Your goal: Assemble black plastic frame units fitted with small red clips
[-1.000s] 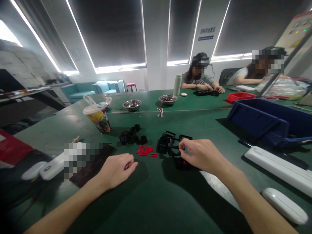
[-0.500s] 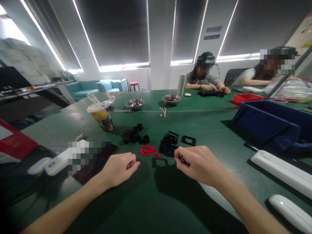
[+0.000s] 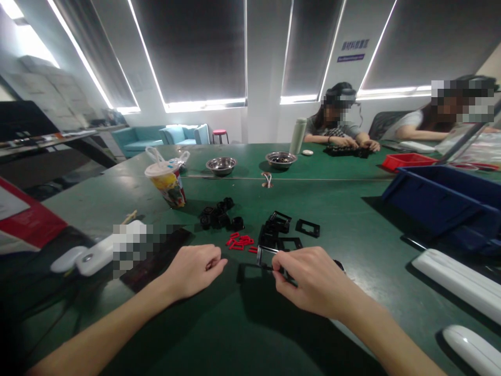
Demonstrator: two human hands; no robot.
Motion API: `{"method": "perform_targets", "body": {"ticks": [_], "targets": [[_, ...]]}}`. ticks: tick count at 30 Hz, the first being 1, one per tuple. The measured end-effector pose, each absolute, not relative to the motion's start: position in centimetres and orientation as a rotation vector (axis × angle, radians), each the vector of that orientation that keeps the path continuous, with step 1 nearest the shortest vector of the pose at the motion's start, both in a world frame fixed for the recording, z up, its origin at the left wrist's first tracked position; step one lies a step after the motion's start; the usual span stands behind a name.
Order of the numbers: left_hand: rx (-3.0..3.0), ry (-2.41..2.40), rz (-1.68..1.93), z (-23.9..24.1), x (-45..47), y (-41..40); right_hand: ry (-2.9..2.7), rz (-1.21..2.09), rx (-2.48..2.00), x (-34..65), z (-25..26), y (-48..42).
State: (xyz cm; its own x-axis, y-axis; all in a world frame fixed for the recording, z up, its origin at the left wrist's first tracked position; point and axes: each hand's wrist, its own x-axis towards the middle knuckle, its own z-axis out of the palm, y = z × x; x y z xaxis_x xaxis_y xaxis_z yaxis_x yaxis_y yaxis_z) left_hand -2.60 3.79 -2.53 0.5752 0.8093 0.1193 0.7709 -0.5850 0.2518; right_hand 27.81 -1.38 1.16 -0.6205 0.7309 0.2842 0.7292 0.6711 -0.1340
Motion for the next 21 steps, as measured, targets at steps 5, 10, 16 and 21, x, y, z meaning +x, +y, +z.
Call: {"method": "perform_targets", "body": {"ticks": [5,10,16,21], "targets": [[2.643,1.318,0.341,-2.7,-2.5,3.9,-2.629,0.011,-1.117,26.9,0.5,-1.7],[2.644,1.299,0.366,-2.9,-2.6,3.9,-2.659,0.081,-1.084,26.0,0.2,-2.1],[2.645,1.237,0.389,-2.7,-2.4,3.6,-2.682,0.199,-1.095,25.5,-0.1,-2.3],[2.636,1.163,0.43,-2.3,-2.2,3.0,-2.71,0.249,-1.122,25.2,-0.4,-2.3]]}}
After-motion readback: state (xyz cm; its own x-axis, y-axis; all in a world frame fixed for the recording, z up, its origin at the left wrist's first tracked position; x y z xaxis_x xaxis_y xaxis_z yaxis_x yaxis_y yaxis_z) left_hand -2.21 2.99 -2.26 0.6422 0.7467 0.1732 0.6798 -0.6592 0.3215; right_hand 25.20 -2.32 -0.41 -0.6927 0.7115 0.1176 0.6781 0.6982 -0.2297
